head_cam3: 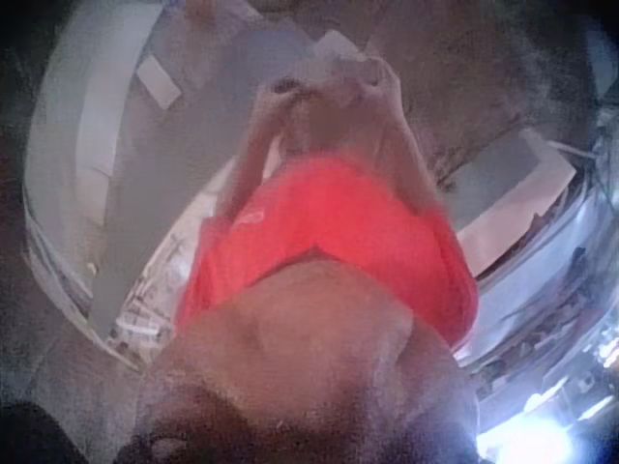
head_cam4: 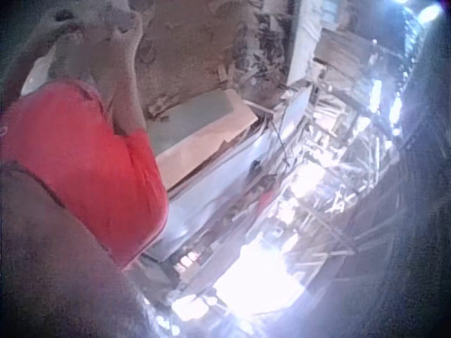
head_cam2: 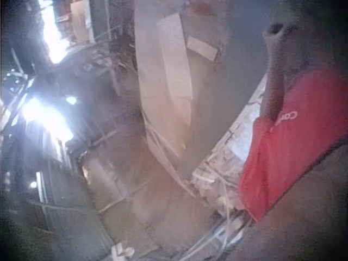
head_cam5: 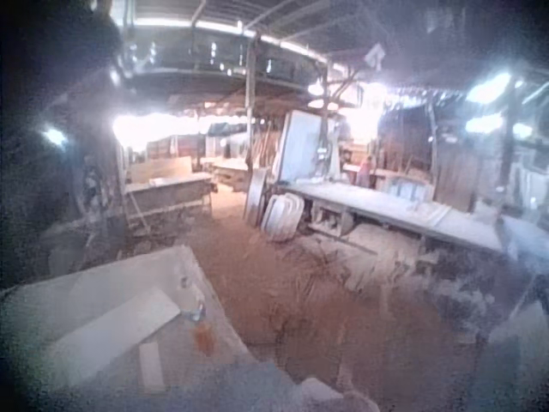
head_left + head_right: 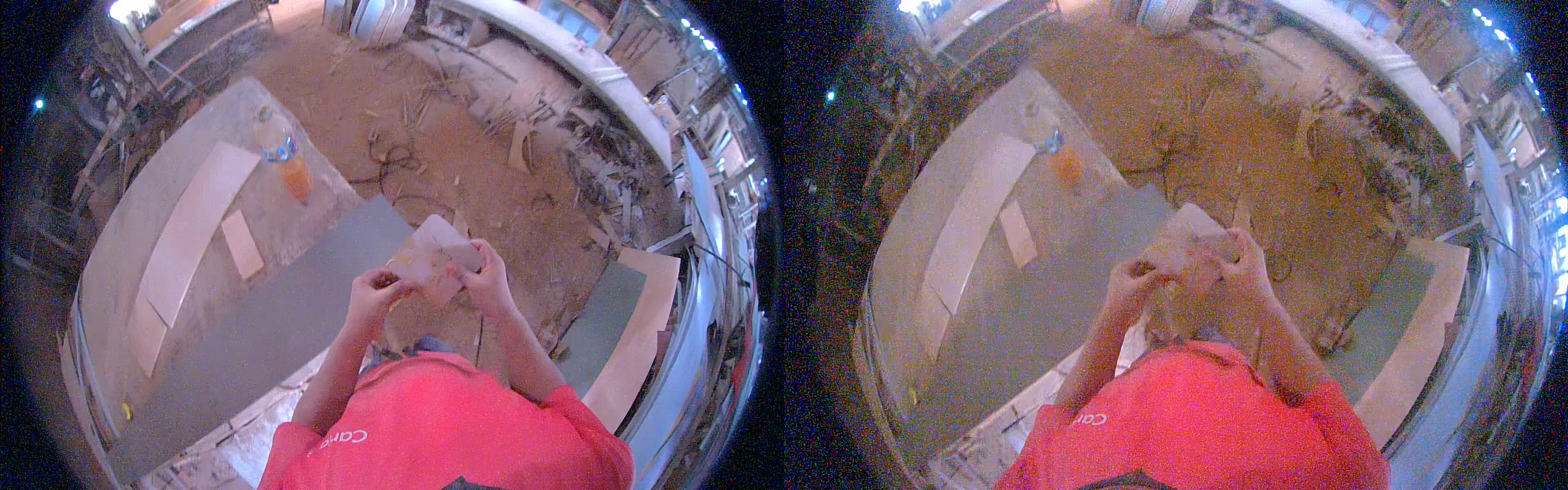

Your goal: The person pours a yellow liquid from a plastic bottle onto a small white pad and rubs it onto a long gray board on a workbench. The person repeatedly applies the liquid and wipes the board surface with the pad.

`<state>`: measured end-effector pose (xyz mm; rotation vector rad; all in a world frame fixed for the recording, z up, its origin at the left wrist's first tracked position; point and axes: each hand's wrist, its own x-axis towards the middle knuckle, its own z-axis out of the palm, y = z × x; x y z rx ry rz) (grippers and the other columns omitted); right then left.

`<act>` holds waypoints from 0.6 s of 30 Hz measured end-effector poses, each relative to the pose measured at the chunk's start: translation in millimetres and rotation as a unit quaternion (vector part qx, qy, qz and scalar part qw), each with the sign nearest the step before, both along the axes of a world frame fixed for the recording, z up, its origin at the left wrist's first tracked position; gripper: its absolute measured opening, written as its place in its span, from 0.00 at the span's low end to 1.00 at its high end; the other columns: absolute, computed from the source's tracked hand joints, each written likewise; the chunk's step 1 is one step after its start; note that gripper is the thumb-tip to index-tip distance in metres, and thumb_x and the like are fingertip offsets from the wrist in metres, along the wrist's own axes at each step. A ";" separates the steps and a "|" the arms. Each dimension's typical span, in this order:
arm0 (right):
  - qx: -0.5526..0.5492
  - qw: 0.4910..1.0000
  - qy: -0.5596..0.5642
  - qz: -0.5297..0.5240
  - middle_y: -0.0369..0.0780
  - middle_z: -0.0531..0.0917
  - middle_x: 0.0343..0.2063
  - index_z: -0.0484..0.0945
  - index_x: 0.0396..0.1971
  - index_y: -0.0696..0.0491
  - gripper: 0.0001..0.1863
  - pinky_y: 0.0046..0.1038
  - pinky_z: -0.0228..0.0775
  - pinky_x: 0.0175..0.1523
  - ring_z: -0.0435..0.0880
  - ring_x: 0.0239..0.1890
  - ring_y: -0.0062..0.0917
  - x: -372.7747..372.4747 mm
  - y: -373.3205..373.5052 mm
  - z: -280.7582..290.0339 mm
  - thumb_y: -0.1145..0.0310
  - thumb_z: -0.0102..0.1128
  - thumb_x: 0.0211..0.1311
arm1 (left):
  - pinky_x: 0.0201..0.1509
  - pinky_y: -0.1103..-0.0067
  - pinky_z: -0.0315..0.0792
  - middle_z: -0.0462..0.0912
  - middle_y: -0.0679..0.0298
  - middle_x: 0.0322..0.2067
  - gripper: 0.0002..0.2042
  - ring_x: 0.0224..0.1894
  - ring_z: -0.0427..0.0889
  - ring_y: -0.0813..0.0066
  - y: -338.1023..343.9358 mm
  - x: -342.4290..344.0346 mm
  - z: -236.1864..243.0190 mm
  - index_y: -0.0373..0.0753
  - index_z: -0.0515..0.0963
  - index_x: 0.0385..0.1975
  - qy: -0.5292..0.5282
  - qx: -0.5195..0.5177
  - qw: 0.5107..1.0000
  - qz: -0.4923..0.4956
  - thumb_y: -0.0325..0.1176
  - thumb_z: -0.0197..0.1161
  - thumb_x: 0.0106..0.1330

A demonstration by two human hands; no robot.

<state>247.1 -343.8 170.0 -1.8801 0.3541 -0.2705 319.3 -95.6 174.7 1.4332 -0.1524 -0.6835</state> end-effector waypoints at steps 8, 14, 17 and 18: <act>-0.007 0.991 -0.046 -0.128 0.32 0.86 0.39 0.81 0.49 0.55 0.15 0.24 0.77 0.51 0.83 0.43 0.15 -11.5 78.8 29.9 0.69 0.75 0.68 | 0.42 0.79 0.81 0.91 0.60 0.36 0.14 0.36 0.88 0.75 3.6 0.0 0.1 0.25 0.88 0.44 0.042 -0.059 0.991 0.114 0.33 0.73 0.70; 0.038 0.995 0.094 -0.005 0.34 0.89 0.37 0.85 0.43 0.59 0.11 0.28 0.78 0.46 0.83 0.40 0.17 -25.1 81.8 82.8 0.67 0.72 0.69 | 0.41 0.79 0.82 0.91 0.61 0.32 0.12 0.33 0.88 0.76 17.9 5.5 -12.8 0.25 0.89 0.40 -0.044 -0.005 0.995 0.087 0.32 0.70 0.68; -0.028 0.988 0.140 0.055 0.38 0.91 0.37 0.86 0.44 0.61 0.16 0.30 0.78 0.44 0.82 0.39 0.16 -33.9 68.3 78.6 0.63 0.73 0.67 | 0.40 0.79 0.81 0.92 0.62 0.29 0.12 0.31 0.88 0.78 15.6 0.0 -9.8 0.27 0.90 0.38 -0.113 0.069 0.989 0.059 0.32 0.70 0.67; -0.053 0.984 0.157 0.069 0.39 0.91 0.36 0.86 0.44 0.62 0.18 0.30 0.78 0.44 0.82 0.39 0.15 -37.5 65.8 75.1 0.61 0.73 0.66 | 0.40 0.79 0.81 0.91 0.62 0.29 0.12 0.31 0.88 0.78 14.0 -5.9 -1.9 0.27 0.90 0.37 -0.132 0.091 0.986 0.046 0.32 0.70 0.66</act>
